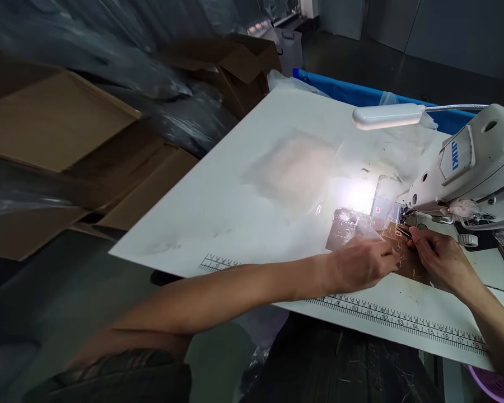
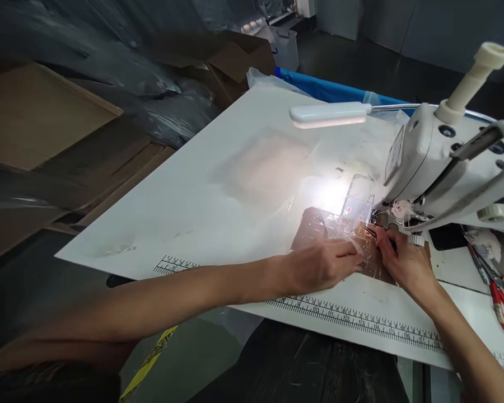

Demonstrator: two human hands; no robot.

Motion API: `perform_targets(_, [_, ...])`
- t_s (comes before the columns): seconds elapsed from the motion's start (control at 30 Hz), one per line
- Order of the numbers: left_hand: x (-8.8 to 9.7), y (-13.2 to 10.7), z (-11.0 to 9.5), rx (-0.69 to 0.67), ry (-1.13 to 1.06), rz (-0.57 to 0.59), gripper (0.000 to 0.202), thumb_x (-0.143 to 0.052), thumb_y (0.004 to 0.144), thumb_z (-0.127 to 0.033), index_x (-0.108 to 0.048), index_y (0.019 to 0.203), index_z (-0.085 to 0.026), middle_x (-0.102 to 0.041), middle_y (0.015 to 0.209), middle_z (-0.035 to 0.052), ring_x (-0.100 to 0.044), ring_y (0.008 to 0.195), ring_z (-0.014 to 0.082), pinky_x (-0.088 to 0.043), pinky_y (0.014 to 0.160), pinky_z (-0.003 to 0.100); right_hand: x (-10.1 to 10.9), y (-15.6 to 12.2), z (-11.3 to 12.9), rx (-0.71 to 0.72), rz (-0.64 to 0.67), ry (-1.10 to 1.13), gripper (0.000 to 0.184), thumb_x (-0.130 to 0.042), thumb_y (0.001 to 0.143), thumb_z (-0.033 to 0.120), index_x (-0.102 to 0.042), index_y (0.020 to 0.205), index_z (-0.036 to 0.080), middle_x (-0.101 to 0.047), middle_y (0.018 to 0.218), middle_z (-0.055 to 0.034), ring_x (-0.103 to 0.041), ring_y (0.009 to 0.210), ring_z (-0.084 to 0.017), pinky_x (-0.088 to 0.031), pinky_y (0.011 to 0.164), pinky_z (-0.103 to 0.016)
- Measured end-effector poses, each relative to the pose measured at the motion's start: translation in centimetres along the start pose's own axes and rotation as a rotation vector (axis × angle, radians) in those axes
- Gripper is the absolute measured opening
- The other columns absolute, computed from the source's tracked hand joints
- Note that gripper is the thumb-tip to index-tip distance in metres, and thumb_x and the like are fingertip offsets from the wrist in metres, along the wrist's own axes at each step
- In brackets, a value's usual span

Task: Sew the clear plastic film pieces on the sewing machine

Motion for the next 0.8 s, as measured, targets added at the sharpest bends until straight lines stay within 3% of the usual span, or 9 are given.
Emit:
perform_targets(0.2, [0.9, -0.4, -2.3, -0.038, 0.188, -0.042, 0.022, -0.047, 0.086, 0.004, -0.062, 0.079, -0.011, -0.064, 0.070, 0.0044, -0.058, 0.060, 0.0123, -0.038, 0.043, 0.024, -1.2, 0.2, 1.2, 0.014, 0.172, -0.132, 0.055, -0.034, 0.090, 0.064, -0.057, 0.061, 0.024, -0.054, 0.046, -0.0012, -0.050, 0.040, -0.017, -0.033, 0.041, -0.026])
perform_targets(0.57, [1.4, -0.4, -2.3, -0.064, 0.264, -0.107, 0.025, -0.046, 0.080, 0.007, -0.058, 0.073, -0.013, -0.063, 0.066, 0.0023, -0.056, 0.054, 0.0110, -0.036, 0.041, 0.023, -2.2, 1.1, 4.2, 0.106, 0.197, -0.274, 0.044, -0.041, 0.093, 0.052, -0.056, 0.062, 0.025, -0.056, 0.048, -0.0016, -0.046, 0.038, -0.015, -0.031, 0.044, -0.027])
perform_targets(0.7, [1.2, -0.4, -2.4, -0.058, 0.257, -0.087, 0.024, -0.047, 0.083, 0.006, -0.060, 0.074, -0.013, -0.064, 0.067, 0.0025, -0.059, 0.058, 0.0114, -0.038, 0.043, 0.023, -1.9, 0.6, 4.6, 0.152, 0.166, -0.281, 0.058, -0.029, 0.092, 0.067, -0.051, 0.059, 0.024, -0.055, 0.047, -0.0023, -0.045, 0.038, -0.015, -0.030, 0.043, -0.027])
perform_targets(0.8, [0.7, -0.3, -2.5, -0.065, 0.188, -0.020, 0.020, -0.050, 0.095, -0.010, -0.064, 0.080, -0.013, -0.066, 0.073, 0.0031, -0.060, 0.062, 0.0118, -0.040, 0.045, 0.023, -0.4, -0.8, 3.5, 0.167, 0.108, -0.237, 0.073, -0.016, 0.084, 0.084, -0.051, 0.059, 0.025, -0.056, 0.047, -0.0034, -0.048, 0.039, -0.017, -0.031, 0.042, -0.029])
Point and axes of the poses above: each hand's wrist, its own y-axis towards the middle knuckle, its own x-axis out of the back of the hand, z = x × y, the point moved 10 cm from there along y, towards the middle knuckle
